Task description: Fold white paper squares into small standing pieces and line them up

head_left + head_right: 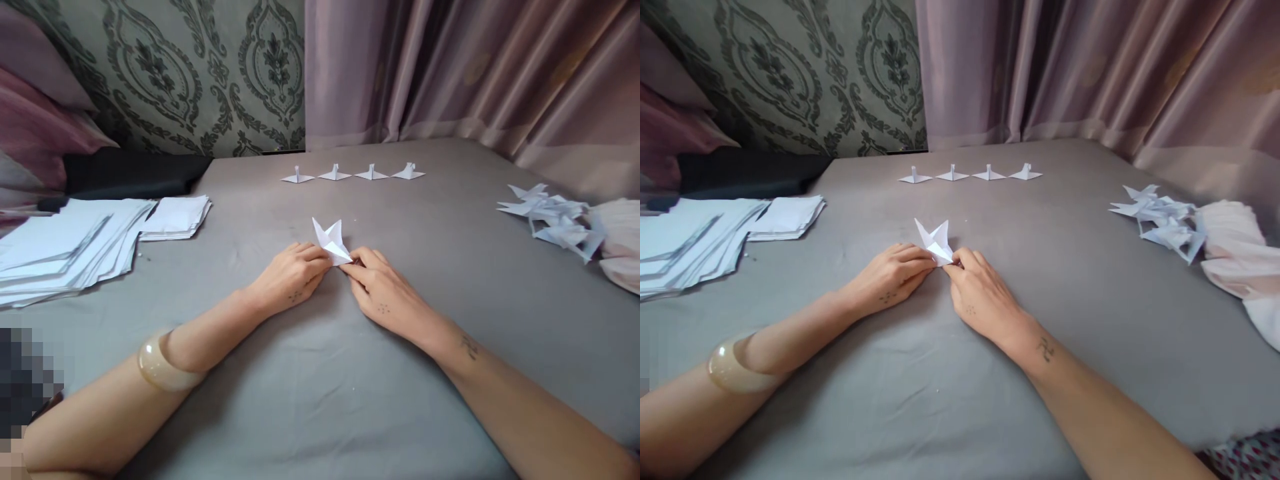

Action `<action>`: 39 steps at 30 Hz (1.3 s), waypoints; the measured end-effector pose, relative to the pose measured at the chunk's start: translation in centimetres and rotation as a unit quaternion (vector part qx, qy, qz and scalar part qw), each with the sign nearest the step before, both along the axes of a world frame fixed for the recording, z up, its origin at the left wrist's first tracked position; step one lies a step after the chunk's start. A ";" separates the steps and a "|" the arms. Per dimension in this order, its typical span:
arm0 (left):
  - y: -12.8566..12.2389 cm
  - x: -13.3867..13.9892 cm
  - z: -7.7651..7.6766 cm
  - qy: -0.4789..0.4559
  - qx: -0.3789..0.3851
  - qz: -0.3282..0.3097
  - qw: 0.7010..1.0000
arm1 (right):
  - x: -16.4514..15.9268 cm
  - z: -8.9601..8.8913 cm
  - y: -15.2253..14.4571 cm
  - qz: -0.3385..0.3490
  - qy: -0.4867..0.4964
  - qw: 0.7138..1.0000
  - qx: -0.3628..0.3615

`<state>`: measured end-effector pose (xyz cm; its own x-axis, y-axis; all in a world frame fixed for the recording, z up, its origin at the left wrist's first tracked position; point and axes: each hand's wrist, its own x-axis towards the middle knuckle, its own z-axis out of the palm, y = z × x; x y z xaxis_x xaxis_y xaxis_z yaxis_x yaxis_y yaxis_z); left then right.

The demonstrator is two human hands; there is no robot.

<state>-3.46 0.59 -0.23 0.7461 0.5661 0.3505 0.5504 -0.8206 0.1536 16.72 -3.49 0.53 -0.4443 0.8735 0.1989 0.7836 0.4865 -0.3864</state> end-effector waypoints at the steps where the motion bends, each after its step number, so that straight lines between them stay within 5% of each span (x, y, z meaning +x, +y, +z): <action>1: 0.0 0.0 0.1 0.006 -0.003 -0.001 1.000 | 0.3 0.1 0.0 -0.001 -0.002 1.000 -0.002; 27: 0.1 1.1 1.5 0.194 -0.001 -0.011 0.981 | 3.2 2.5 0.1 -0.003 -0.019 0.994 -0.109; 39: -0.2 0.0 0.5 0.005 0.124 0.072 0.990 | 2.0 0.0 1.2 -0.148 0.090 0.984 -0.033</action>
